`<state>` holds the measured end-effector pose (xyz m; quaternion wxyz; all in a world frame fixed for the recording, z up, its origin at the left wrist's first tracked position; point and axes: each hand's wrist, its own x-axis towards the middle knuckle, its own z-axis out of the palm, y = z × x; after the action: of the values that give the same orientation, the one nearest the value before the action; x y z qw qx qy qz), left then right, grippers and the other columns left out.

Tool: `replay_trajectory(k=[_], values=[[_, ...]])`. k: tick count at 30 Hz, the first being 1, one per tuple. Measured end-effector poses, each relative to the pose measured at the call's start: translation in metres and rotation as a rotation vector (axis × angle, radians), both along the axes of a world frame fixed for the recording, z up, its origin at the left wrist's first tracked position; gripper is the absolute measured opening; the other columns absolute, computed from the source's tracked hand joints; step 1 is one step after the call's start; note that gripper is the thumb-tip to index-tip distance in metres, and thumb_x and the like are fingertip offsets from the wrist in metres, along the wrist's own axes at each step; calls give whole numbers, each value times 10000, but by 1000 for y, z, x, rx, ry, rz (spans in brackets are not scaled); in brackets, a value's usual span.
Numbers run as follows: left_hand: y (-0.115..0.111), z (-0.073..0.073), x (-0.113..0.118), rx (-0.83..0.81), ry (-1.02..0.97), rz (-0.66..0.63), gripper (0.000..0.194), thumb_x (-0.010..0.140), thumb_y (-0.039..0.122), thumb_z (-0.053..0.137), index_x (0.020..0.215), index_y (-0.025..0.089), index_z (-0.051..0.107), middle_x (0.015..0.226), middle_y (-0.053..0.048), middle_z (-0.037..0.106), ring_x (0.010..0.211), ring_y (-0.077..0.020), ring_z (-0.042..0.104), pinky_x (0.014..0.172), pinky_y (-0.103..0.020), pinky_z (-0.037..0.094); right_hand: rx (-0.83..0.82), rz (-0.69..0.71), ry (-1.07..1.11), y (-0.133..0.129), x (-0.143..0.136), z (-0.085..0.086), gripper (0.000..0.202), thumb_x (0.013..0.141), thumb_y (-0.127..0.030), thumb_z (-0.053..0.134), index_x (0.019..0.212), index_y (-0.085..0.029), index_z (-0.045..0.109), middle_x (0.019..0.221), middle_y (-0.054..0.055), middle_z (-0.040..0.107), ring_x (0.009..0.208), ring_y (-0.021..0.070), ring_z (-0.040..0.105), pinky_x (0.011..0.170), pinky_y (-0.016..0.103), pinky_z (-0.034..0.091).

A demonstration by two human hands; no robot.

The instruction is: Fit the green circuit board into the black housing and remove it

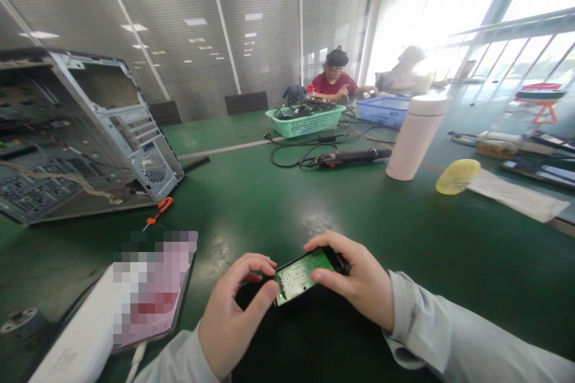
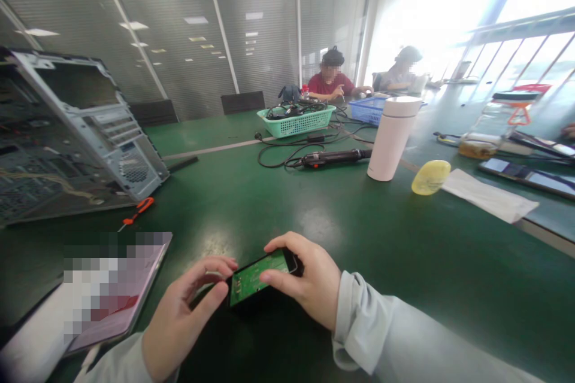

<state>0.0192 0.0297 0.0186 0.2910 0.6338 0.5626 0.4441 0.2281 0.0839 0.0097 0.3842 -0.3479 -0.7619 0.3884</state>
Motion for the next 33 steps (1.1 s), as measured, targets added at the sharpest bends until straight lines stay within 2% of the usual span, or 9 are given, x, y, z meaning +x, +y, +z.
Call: replay_trajectory(k=[5, 8, 11, 18, 21, 25, 27, 30, 33], values=[[-1, 0, 2, 2, 157, -14, 169, 728, 258, 626, 893, 221, 635, 903, -48, 702, 867, -243, 661, 748, -372, 524, 129, 23, -46, 5, 2, 0, 554, 780, -700, 485, 981, -199, 607, 884, 29, 584, 783, 140, 544, 701, 281, 417], [0, -1, 1, 17, 148, -20, 151, 735, 242, 618, 884, 226, 629, 890, -42, 700, 836, -232, 665, 725, -363, 527, 195, 58, -76, 5, 3, 2, 597, 749, -722, 485, 995, -192, 603, 904, 43, 586, 815, 147, 549, 710, 278, 425], [0, -1, 1, 54, 123, -42, 129, 725, 229, 623, 854, 226, 620, 911, -55, 688, 889, -250, 661, 717, -365, 534, 213, 85, -91, 3, 3, 4, 626, 722, -730, 504, 1023, -188, 595, 929, 52, 594, 842, 153, 557, 733, 278, 438], [-5, 0, -1, 219, 88, -63, 91, 747, 186, 579, 829, 227, 578, 860, -42, 660, 946, -246, 645, 833, -393, 507, 220, 109, -148, -3, 0, 8, 526, 733, -590, 651, 1075, -198, 574, 964, 45, 594, 876, 155, 562, 755, 274, 451], [-7, 0, -1, 239, 90, -53, 96, 765, 199, 585, 854, 233, 570, 851, -28, 658, 919, -233, 650, 808, -362, 510, 224, 114, -154, -5, -1, 7, 523, 737, -568, 662, 1093, -197, 567, 975, 45, 599, 895, 163, 562, 773, 285, 449], [-10, -2, 0, 286, 118, -33, 107, 792, 207, 579, 890, 244, 557, 833, -7, 633, 811, -195, 630, 724, -309, 514, 218, 110, -116, -9, -1, 8, 362, 857, -451, 561, 1118, -201, 548, 1004, 45, 589, 913, 153, 559, 801, 293, 448], [-11, -3, -1, 310, 176, -21, 161, 817, 222, 561, 976, 250, 563, 844, -11, 622, 784, -194, 606, 707, -313, 503, 231, 92, -118, -10, -1, 8, 303, 881, -395, 523, 1112, -199, 546, 1008, 51, 587, 921, 154, 558, 803, 296, 449], [-10, -2, -3, 342, 351, -78, 369, 808, 339, 605, 1163, 257, 544, 928, -46, 624, 832, -233, 588, 744, -362, 487, 293, 95, -151, -10, -1, 10, 304, 872, -413, 534, 1078, -190, 555, 981, 62, 592, 902, 162, 554, 779, 297, 454], [-8, 4, -3, 398, 567, -147, 389, 771, 421, 668, 1103, 230, 602, 900, -63, 636, 820, -251, 580, 729, -365, 471, 328, 113, -163, -9, -1, 11, 359, 861, -472, 547, 1077, -186, 559, 970, 59, 594, 891, 159, 556, 766, 293, 457]])
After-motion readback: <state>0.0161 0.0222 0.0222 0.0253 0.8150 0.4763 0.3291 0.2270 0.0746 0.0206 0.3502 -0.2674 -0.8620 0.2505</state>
